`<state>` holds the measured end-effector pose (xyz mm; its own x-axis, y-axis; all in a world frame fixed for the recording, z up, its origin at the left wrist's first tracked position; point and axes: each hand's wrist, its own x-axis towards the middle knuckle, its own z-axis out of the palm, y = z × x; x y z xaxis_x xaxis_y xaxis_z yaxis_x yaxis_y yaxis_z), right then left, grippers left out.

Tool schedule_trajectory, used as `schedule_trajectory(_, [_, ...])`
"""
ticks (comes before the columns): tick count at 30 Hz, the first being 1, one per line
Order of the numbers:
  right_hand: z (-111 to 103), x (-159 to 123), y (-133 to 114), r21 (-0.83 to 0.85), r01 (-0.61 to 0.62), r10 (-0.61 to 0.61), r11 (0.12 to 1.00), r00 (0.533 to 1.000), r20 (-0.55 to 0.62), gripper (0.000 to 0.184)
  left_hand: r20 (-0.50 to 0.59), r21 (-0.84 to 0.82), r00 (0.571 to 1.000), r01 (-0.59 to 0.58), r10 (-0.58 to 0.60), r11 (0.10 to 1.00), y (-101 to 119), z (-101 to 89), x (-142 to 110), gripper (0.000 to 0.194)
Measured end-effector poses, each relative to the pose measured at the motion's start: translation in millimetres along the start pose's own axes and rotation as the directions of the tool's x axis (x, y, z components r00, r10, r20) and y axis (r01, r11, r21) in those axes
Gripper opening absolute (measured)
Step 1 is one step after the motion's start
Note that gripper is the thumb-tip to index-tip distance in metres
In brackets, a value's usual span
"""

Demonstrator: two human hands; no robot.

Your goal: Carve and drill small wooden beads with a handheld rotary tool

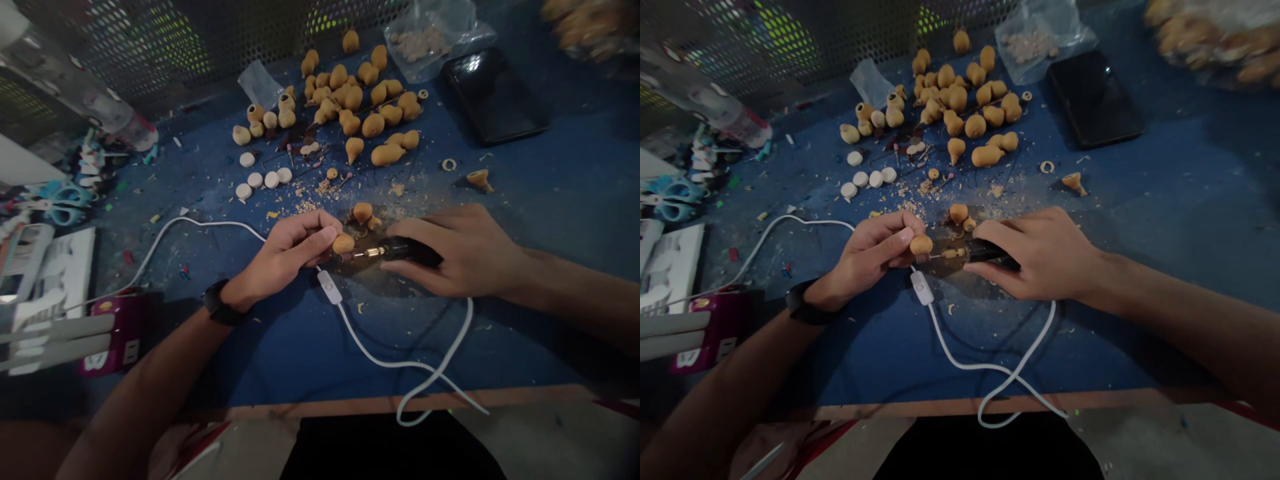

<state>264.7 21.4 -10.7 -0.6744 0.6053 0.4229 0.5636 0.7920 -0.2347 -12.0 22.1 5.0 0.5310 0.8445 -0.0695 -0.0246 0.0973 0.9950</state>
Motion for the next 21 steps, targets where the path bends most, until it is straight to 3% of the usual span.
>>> schedule_trajectory(10, [-0.5, -0.6, -0.8, -0.024, -0.018, 0.018, 1.0, 1.0, 0.009, 0.034, -0.063, 0.07, 0.997, -0.03, 0.035, 0.997, 1.1, 3.0, 2.8, 0.04])
schedule_trajectory(21, [-1.1, 0.5, -0.8, 0.025, -0.082, 0.082, 0.996, 0.997, 0.015, 0.039, -0.043, 0.104, 0.998, -0.039, 0.043, 0.994, 2.3, 3.4, 2.6, 0.04])
